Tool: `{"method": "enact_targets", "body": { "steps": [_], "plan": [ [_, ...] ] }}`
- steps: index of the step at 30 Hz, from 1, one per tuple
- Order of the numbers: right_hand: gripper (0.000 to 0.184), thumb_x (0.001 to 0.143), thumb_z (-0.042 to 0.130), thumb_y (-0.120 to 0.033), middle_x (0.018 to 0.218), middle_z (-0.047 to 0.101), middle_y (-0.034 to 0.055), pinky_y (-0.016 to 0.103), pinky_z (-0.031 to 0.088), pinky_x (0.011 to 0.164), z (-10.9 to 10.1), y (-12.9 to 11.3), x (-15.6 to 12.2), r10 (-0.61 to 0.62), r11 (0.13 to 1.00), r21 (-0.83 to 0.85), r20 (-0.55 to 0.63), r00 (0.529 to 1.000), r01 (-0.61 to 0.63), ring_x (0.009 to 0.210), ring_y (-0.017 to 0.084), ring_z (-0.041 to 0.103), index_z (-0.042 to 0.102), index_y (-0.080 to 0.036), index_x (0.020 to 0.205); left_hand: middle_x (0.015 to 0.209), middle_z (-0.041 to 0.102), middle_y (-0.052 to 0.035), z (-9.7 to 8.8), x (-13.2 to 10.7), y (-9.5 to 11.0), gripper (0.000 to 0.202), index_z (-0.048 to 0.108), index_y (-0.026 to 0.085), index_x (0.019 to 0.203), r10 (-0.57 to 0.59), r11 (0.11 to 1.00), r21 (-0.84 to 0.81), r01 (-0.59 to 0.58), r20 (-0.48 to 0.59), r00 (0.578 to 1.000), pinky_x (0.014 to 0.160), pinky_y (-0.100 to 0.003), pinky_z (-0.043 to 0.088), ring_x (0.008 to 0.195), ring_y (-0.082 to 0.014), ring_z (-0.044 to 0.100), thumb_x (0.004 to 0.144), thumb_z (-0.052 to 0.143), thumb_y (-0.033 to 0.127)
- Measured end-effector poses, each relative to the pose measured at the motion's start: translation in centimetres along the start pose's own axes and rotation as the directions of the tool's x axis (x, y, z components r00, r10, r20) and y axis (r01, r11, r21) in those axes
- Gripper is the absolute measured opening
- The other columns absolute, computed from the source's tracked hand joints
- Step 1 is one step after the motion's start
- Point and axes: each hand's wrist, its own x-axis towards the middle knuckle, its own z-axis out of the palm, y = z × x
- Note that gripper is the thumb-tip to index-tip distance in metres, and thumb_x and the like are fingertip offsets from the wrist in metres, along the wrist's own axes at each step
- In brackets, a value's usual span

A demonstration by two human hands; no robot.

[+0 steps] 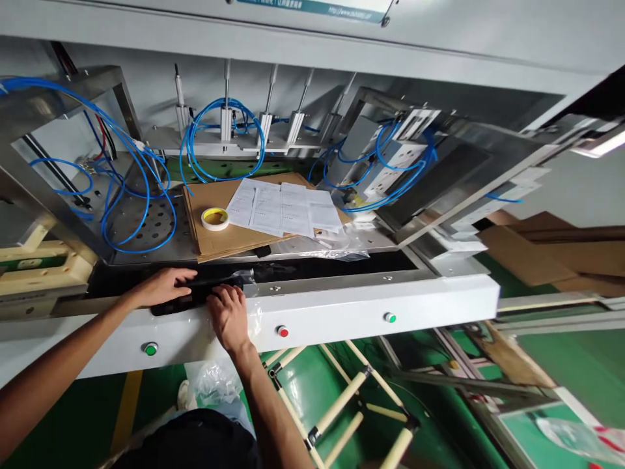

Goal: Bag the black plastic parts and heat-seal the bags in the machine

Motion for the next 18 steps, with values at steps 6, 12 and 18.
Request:
{"method": "enact_targets", "body": {
  "steps": [6, 12, 18],
  "plan": [
    [0.028, 0.106, 0.055, -0.021, 0.122, 0.078, 0.0074, 0.05, 0.043, 0.118, 0.2, -0.1, -0.5, 0.036, 0.996, 0.076, 0.002, 0.999, -0.036, 0.121, 0.026, 0.066, 0.075, -0.029, 0.123, 0.122, 0.073, -0.0129, 4.8, -3.6, -0.4, 0.027, 0.074, 0.023, 0.124, 0.317, 0.809, 0.567, -0.157, -0.196, 0.928, 0.102, -0.046, 0.049, 0.113, -0.0296, 0.065, 0.103, 0.059, 0.029],
    [0.048, 0.104, 0.059, -0.029, 0.144, 0.069, 0.0141, 0.054, 0.042, 0.122, 0.3, 0.5, -3.0, 0.017, 1.0, 0.008, -0.027, 0.999, -0.017, 0.14, 0.03, 0.059, 0.056, -0.022, 0.152, 0.103, 0.078, -0.008, 5.3, -2.7, -1.5, 0.013, 0.08, 0.024, 0.106, 0.256, 0.822, 0.552, -0.141, -0.137, 0.957, 0.091, -0.042, 0.047, 0.105, -0.0288, 0.064, 0.095, 0.072, 0.023],
    [0.066, 0.099, 0.068, -0.041, 0.161, 0.052, 0.0225, 0.058, 0.046, 0.121, 1.0, 1.6, -6.7, 0.043, 0.997, -0.066, -0.119, 0.992, -0.051, 0.155, 0.037, 0.045, 0.047, -0.017, 0.157, 0.101, 0.081, -0.0045, 2.6, -1.6, -1.4, 0.01, 0.082, 0.024, 0.1, 0.229, 0.89, 0.425, -0.165, -0.102, 0.968, 0.089, -0.036, 0.05, 0.097, -0.024, 0.069, 0.094, 0.075, 0.027]
  ]
}}
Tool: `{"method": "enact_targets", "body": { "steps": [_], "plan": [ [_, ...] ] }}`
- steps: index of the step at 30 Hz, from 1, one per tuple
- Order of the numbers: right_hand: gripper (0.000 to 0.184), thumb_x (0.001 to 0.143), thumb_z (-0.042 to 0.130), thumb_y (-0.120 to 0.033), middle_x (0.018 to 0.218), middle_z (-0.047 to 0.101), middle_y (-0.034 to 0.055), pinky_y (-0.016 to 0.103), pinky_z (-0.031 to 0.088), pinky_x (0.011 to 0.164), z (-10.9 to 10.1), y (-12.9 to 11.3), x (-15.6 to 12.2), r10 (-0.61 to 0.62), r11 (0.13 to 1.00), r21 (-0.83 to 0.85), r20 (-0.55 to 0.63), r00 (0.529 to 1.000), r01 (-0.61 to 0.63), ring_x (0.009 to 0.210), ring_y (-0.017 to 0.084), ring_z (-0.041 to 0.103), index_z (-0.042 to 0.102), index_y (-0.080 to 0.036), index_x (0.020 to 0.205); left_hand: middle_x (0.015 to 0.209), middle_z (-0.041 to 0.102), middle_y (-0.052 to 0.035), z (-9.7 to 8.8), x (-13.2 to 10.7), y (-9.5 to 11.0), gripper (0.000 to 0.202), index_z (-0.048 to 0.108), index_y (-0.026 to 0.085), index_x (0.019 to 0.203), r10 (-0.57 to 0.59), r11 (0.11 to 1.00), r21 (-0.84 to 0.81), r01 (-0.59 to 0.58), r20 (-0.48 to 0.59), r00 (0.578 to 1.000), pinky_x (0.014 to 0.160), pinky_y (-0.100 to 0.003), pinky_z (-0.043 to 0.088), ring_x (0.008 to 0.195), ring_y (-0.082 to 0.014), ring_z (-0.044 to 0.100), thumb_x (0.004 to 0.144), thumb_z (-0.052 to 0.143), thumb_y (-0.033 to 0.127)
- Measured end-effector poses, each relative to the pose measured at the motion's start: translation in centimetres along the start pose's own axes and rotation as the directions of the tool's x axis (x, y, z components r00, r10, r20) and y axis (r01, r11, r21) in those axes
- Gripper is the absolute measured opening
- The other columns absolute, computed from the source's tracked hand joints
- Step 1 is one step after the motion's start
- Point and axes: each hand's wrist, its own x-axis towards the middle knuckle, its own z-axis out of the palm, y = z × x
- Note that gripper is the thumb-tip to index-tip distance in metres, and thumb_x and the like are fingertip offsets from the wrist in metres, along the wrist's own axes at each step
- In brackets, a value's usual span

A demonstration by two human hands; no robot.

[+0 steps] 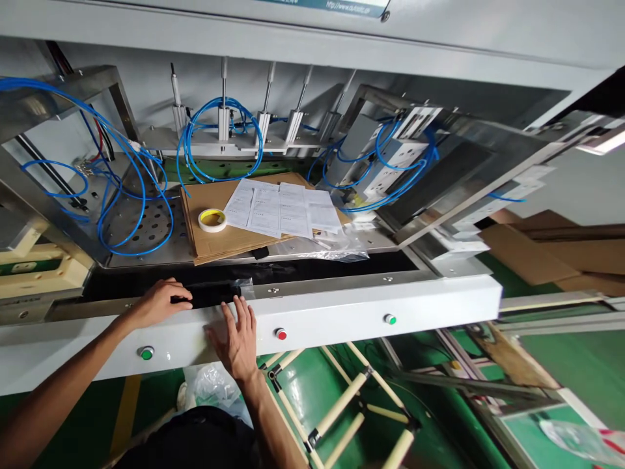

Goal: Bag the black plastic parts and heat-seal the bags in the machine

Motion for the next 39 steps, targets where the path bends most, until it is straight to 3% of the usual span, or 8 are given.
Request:
{"method": "enact_targets", "body": {
  "steps": [7, 12, 14, 18, 25, 30, 35, 39],
  "plan": [
    [0.073, 0.099, 0.067, -0.054, 0.165, 0.048, 0.0252, 0.056, 0.051, 0.118, 0.1, 0.7, -0.3, -0.011, 1.0, -0.014, 0.04, 0.999, 0.011, 0.152, 0.036, 0.049, 0.047, -0.013, 0.156, 0.107, 0.081, -0.0075, -3.4, 0.6, 0.8, 0.026, 0.081, 0.021, 0.104, 0.023, 0.996, -0.089, -0.02, 0.036, 0.999, 0.097, -0.036, 0.052, 0.103, -0.0246, 0.071, 0.1, 0.06, 0.036],
    [0.077, 0.1, 0.064, -0.057, 0.167, 0.046, 0.0241, 0.055, 0.049, 0.12, -0.1, 0.7, -0.3, -0.016, 0.999, -0.036, 0.089, 0.996, 0.019, 0.153, 0.035, 0.047, 0.045, -0.014, 0.16, 0.104, 0.081, -0.0052, -8.2, -0.6, 1.3, 0.032, 0.082, 0.023, 0.099, -0.089, 0.948, -0.299, 0.112, 0.09, 0.992, 0.087, -0.031, 0.055, 0.097, -0.0244, 0.072, 0.091, 0.068, 0.051],
    [0.078, 0.099, 0.064, -0.058, 0.164, 0.05, 0.0219, 0.056, 0.046, 0.122, -0.2, 0.7, -0.3, -0.021, 0.998, -0.057, 0.114, 0.993, 0.027, 0.154, 0.036, 0.046, 0.044, -0.015, 0.161, 0.101, 0.08, -0.0045, -10.4, -1.5, 1.2, 0.038, 0.081, 0.023, 0.095, -0.206, 0.874, -0.445, 0.197, 0.028, 0.978, 0.082, -0.03, 0.055, 0.096, -0.025, 0.072, 0.081, 0.078, 0.059],
    [0.081, 0.096, 0.064, -0.063, 0.161, 0.054, 0.0207, 0.057, 0.047, 0.118, -0.4, 1.0, 0.1, -0.03, 0.996, -0.08, 0.113, 0.993, 0.039, 0.151, 0.038, 0.047, 0.046, -0.017, 0.16, 0.081, 0.074, -0.0029, -13.3, -3.4, 0.8, 0.059, 0.076, 0.019, 0.092, -0.514, 0.537, -0.808, 0.241, -0.087, 0.853, 0.064, -0.025, 0.051, 0.076, -0.0196, 0.066, 0.06, 0.094, 0.065],
    [0.065, 0.099, 0.06, -0.06, 0.149, 0.064, 0.0209, 0.055, 0.048, 0.11, -0.5, 1.5, 2.0, -0.025, 0.99, -0.137, 0.025, 0.999, 0.028, 0.143, 0.037, 0.055, 0.056, -0.018, 0.148, 0.062, 0.055, 0.0015, -10.6, -6.7, 0.6, 0.057, 0.061, 0.017, 0.07, -0.505, 0.154, -0.983, 0.105, 0.013, 0.863, 0.06, -0.023, 0.047, 0.061, -0.0118, 0.05, 0.059, 0.098, 0.058],
    [0.06, 0.101, 0.055, -0.063, 0.14, 0.07, 0.0184, 0.064, 0.039, 0.115, -1.4, 1.5, 3.2, -0.075, 0.971, -0.231, -0.046, 0.996, 0.063, 0.138, 0.038, 0.058, 0.059, -0.02, 0.144, 0.065, 0.054, 0.0005, -8.3, -10.4, 1.3, 0.063, 0.054, 0.018, 0.064, -0.559, 0.194, -0.952, 0.238, 0.093, 0.824, 0.057, -0.024, 0.036, 0.06, -0.0113, 0.045, 0.074, 0.083, 0.072],
    [0.048, 0.1, 0.066, -0.048, 0.137, 0.068, 0.0187, 0.062, 0.042, 0.113, -3.2, -2.3, 7.1, -0.223, 0.971, -0.136, -0.21, 0.952, 0.198, 0.132, 0.038, 0.061, 0.062, -0.022, 0.14, 0.074, 0.065, 0.0011, -7.6, -13.7, 1.4, 0.048, 0.071, 0.018, 0.089, -0.635, 0.261, -0.888, 0.378, 0.136, 0.76, 0.065, -0.026, 0.039, 0.071, -0.0168, 0.056, 0.062, 0.09, 0.052],
    [0.046, 0.102, 0.066, -0.046, 0.135, 0.072, 0.0101, 0.055, 0.035, 0.122, -3.4, -9.2, 11.6, -0.631, 0.773, 0.059, -0.029, 0.775, 0.631, 0.136, 0.032, 0.057, 0.061, -0.03, 0.145, 0.092, 0.074, -0.0008, -7.6, -16.5, 0.9, 0.052, 0.074, 0.02, 0.114, -0.615, 0.351, -0.778, 0.521, 0.228, 0.754, 0.076, -0.028, 0.047, 0.088, -0.0211, 0.066, 0.073, 0.081, 0.052]
  ]
}}
